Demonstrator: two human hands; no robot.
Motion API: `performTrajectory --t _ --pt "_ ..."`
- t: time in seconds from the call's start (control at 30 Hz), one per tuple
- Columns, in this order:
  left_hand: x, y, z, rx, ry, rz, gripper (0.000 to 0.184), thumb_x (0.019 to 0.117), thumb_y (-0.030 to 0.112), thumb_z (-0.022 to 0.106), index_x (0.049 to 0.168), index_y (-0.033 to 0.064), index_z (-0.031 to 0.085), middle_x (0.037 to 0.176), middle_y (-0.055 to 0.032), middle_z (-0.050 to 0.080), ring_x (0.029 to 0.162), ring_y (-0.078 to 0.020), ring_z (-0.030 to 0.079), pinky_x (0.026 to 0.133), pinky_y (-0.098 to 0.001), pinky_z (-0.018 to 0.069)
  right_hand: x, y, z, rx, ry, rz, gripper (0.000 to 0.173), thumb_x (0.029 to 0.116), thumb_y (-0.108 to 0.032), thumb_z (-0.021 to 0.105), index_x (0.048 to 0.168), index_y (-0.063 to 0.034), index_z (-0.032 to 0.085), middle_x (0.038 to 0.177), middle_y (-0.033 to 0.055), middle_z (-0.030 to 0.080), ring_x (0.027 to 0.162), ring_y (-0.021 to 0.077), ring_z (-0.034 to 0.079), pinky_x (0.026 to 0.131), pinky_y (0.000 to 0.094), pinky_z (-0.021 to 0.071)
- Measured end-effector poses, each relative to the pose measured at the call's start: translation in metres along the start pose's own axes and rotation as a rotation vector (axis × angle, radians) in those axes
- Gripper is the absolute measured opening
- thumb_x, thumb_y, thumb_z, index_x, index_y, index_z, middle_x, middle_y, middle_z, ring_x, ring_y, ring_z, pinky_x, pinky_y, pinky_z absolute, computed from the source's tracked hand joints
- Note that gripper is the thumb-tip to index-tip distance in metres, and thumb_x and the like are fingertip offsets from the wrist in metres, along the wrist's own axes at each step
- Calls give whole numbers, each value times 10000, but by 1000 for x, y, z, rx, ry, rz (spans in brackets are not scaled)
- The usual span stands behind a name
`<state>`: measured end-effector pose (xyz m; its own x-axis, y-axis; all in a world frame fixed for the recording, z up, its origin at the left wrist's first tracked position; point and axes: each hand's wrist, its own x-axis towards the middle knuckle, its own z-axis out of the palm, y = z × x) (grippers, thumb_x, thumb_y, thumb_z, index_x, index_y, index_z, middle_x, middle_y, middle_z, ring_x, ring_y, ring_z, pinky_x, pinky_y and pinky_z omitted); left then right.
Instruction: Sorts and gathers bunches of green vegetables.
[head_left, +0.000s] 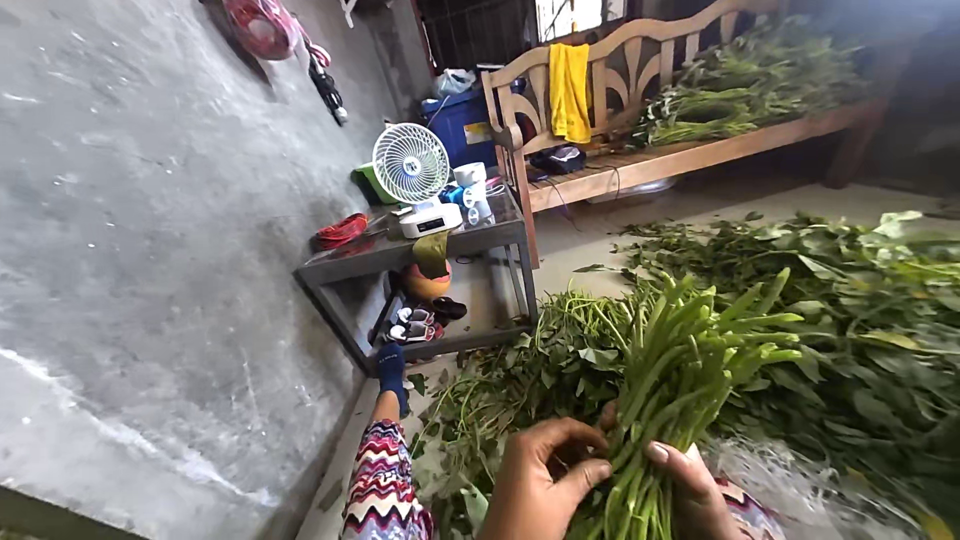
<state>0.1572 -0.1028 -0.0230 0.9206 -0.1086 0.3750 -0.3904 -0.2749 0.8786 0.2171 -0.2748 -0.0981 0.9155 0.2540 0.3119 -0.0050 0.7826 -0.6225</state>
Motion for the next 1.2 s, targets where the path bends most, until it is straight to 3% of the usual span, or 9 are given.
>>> performTrajectory --t 0.37,0.43,0.5,0.57,0.7,0.83,1.0,1.07,1.2 --pt "-23 -4 -7 51 130 -75 106 912 90 737 1001 36 719 993 -43 705 906 -94 679 762 -260 590 -3 11 20 -105 17 -2 762 743 -232 893 1301 32 445 1058 189 715 923 293 734 836 453 631" --pt "-29 -8 -17 160 145 -80 337 886 288 782 1131 71 699 1170 -67 664 1133 -174 605 933 -369 530 -2 12 24 -141 53 13 832 725 -221 898 1333 41 394 1079 201 709 924 313 738 834 469 639" --pt "-38 -7 -30 251 1 -174 916 796 564 803 1469 34 479 1418 -156 567 1328 -289 527 1095 -527 452 2 10 27 -185 114 10 893 713 -244 902 1365 37 361 1090 191 708 938 298 741 839 458 644" --pt "-55 -1 -30 329 -174 -392 1263 642 576 906 1609 55 284 1542 -231 457 1430 -413 428 1148 -695 314 9 7 30 -214 181 -34 895 721 -272 898 1370 48 371 1081 194 707 936 288 738 830 448 644" --pt "-89 -21 -7 360 -145 -486 1128 733 392 908 1551 -83 293 1459 -317 501 1336 -406 542 1133 -557 428 12 7 43 -326 240 -34 857 700 -194 858 1378 39 389 1078 165 716 920 248 749 797 406 657" --pt "-94 -23 -33 499 -331 -610 1248 681 491 913 1610 -4 243 1635 -294 259 1527 -484 200 1190 -748 82 7 25 52 -607 89 5 932 620 -207 891 1393 37 430 1146 49 706 1003 101 714 863 282 627" --pt "-59 12 -74 -25 263 -233 1362 614 393 965 1587 -51 122 1542 -175 437 1395 -177 482 1154 -348 440 -10 67 89 -726 -111 117 1058 582 -303 944 1438 22 413 1209 45 686 1077 62 678 935 271 594" --pt "-48 14 -66 -66 544 -268 1235 542 284 1010 1493 -25 285 1287 -113 624 1159 -104 642 1000 -298 564 -23 94 114 -823 -126 121 1045 596 -367 931 1440 3 439 1162 25 705 1046 37 682 914 271 596" --pt "-49 -6 -83 -108 738 -391 986 606 142 973 1419 3 432 1182 -108 676 1068 -123 681 944 -316 588 -33 123 141 -1087 -105 20 1251 574 -394 901 1572 1 258 1098 105 728 950 151 723 833 415 608"
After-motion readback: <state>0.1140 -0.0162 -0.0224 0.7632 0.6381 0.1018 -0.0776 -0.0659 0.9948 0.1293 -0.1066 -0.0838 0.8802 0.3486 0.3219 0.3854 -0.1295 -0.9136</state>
